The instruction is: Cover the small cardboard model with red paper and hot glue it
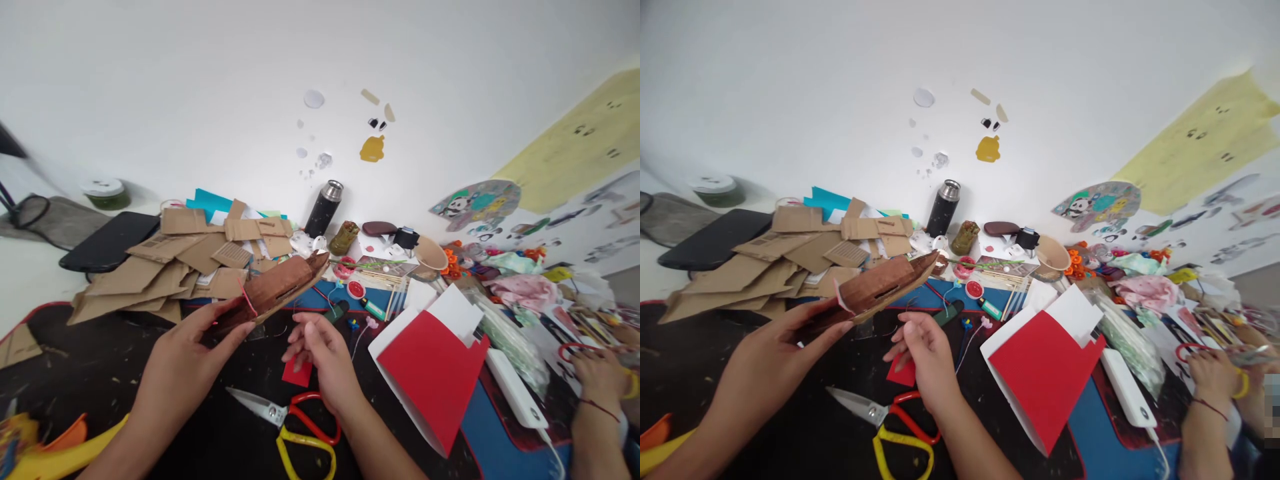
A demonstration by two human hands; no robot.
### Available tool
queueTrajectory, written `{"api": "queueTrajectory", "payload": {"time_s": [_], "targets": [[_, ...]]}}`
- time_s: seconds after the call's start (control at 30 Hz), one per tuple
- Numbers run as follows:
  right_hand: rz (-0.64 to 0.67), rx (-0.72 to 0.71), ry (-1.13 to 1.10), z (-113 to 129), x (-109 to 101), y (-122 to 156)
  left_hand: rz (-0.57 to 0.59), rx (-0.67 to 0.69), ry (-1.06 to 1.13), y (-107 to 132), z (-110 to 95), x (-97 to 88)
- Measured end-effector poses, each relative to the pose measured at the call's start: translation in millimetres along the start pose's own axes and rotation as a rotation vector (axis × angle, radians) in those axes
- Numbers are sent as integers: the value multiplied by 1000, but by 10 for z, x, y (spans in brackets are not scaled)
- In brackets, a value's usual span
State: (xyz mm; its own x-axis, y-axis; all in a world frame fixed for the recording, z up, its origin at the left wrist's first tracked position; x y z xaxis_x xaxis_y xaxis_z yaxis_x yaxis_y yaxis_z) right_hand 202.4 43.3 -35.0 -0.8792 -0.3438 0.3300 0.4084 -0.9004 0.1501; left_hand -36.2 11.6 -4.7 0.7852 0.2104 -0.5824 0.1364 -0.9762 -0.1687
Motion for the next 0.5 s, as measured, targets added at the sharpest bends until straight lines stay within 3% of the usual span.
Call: {"api": "queueTrajectory", "payload": {"time_s": [0.13, 0.5], "targets": [[54, -47, -99, 40, 108, -117, -63, 37, 5, 41, -76, -22], [64, -72, -327, 4, 301, -520, -35, 145, 0, 155, -98, 199]]}}
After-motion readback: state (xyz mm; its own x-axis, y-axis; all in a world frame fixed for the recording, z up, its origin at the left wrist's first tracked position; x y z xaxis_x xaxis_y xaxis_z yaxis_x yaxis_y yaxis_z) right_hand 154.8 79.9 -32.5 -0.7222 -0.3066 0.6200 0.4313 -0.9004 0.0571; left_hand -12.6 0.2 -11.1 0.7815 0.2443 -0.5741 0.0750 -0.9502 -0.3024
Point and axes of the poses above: each hand's wrist, its own y-axis away from the middle knuckle, its own x-axis out of the palm, z = x × y, the point moved 5 cm from there along -y, towards the middle knuckle, and after that the axes turned 11 degrees about z, right-handed, at the moved point
